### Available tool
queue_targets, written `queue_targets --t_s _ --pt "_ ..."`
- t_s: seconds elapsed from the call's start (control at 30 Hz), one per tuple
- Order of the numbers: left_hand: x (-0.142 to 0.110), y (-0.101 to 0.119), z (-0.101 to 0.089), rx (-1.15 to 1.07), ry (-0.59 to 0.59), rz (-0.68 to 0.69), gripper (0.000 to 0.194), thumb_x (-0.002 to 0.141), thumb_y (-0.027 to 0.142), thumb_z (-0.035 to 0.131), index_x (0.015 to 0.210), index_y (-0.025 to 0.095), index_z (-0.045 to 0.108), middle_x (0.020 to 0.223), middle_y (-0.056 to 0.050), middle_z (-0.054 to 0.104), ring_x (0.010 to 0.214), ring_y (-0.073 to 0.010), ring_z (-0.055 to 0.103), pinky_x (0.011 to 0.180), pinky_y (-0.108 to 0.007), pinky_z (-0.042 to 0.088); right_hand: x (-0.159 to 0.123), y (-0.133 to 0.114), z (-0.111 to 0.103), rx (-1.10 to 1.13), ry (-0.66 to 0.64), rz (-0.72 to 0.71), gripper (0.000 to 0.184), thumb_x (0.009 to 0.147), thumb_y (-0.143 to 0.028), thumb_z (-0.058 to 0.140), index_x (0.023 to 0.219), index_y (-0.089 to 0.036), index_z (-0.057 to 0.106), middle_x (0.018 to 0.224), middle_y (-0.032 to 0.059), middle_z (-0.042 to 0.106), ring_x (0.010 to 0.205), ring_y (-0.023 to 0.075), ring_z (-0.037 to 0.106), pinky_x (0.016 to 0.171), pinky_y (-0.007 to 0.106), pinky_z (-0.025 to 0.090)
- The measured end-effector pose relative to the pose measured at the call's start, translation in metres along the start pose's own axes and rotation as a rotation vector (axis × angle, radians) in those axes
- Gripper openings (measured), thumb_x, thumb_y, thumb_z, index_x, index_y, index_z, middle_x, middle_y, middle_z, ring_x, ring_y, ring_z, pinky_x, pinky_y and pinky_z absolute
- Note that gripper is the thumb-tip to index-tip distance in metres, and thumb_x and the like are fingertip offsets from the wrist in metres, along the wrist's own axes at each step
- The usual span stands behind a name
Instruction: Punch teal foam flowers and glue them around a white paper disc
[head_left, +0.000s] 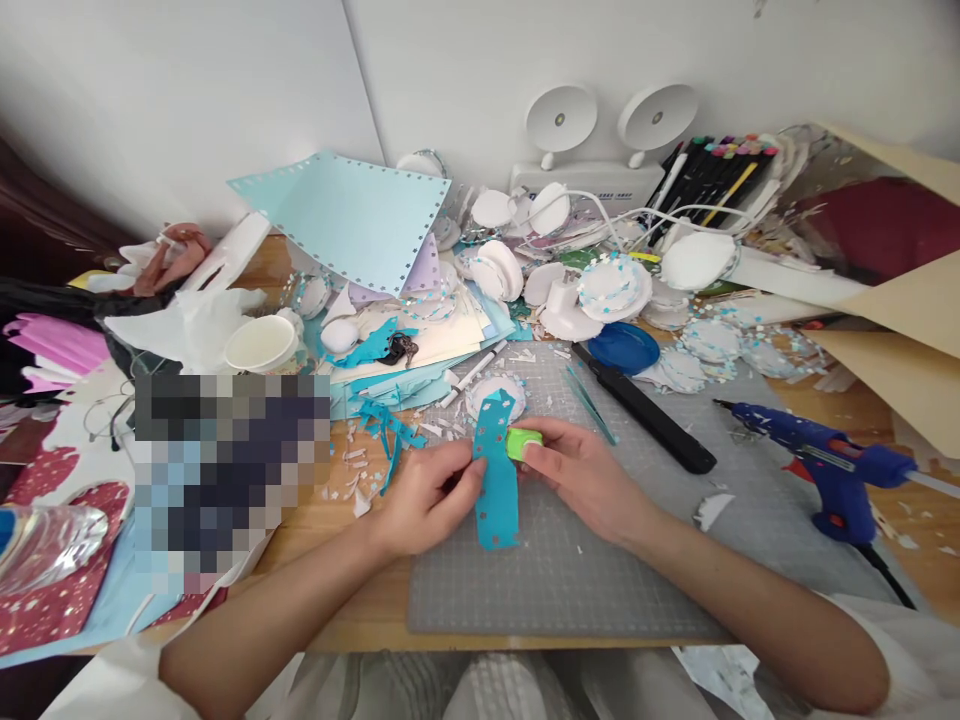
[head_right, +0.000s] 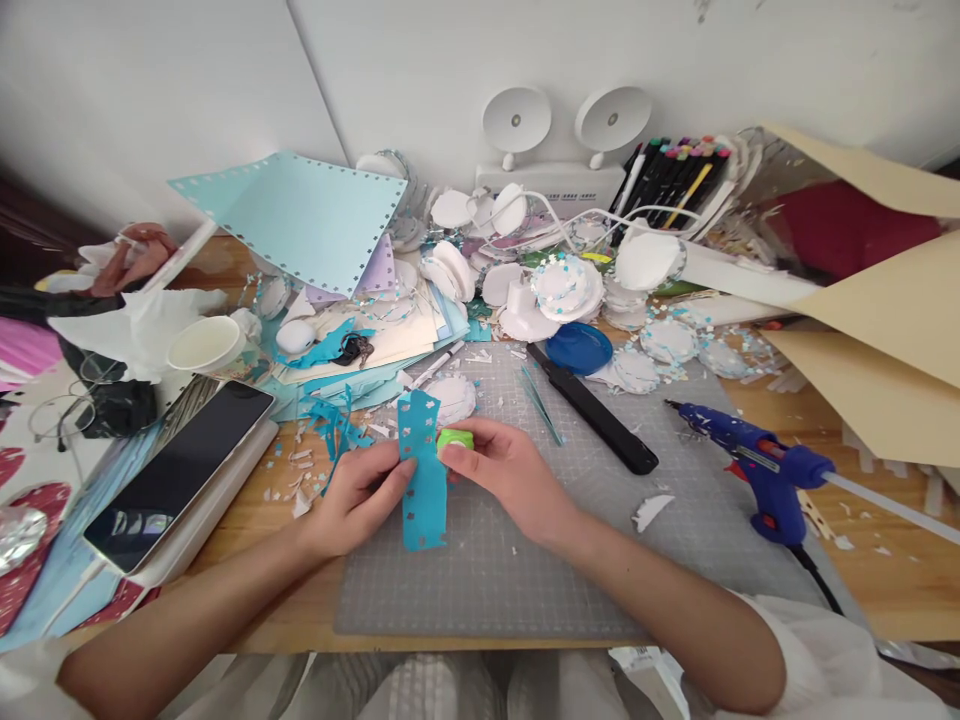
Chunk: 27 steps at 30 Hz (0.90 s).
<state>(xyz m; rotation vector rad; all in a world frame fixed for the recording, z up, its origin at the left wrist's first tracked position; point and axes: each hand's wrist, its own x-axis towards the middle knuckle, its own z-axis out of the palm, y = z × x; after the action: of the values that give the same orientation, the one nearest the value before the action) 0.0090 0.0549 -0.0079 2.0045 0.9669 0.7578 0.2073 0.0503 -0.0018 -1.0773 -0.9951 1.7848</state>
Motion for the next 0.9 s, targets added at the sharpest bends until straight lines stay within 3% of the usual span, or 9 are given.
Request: queue_targets --t_s 0.2,0.6,0.9 --pt "-0.0003 -0.0011 0.0015 -0.012 0.065 0.026 0.033 0.093 0.020 0.042 0.063 0.017 0.031 0.056 0.005 0.031 0.051 -0.0074 0.030 0.051 -0.022 0.025 0.0000 -0.0052 0.0051 -0.034 0.066 0.003 0.038 0.057 -0.034 0.084 0.087 -0.021 0.064 0.085 -0.0001 0.065 0.080 0.0142 0.059 0.077 0.029 0.050" --pt "0.0026 0.0004 0.0022 0.002 0.040 -0.047 0.033 0.096 0.026 0.040 0.064 0.016 0.038 0.058 0.004 0.035 0.054 -0.0085 0.033 0.052 -0.023 0.027 -0.0006 -0.0001 0.0072 -0.140 0.022 -0.023 0.038 0.059 -0.036 0.082 0.087 -0.021 0.060 0.079 -0.0004 0.061 0.075 0.0144 0.057 0.069 0.028 0.051" --pt "0.0021 -0.0008 0.0006 0.005 -0.013 -0.041 0.036 0.096 0.027 0.041 0.062 0.016 0.034 0.055 0.005 0.034 0.052 -0.0076 0.034 0.052 -0.023 0.026 -0.0004 0.0004 0.0063 -0.141 0.011 -0.003 0.042 0.057 -0.034 0.082 0.090 -0.022 0.060 0.087 0.0015 0.066 0.081 0.0169 0.061 0.074 0.031 0.052"
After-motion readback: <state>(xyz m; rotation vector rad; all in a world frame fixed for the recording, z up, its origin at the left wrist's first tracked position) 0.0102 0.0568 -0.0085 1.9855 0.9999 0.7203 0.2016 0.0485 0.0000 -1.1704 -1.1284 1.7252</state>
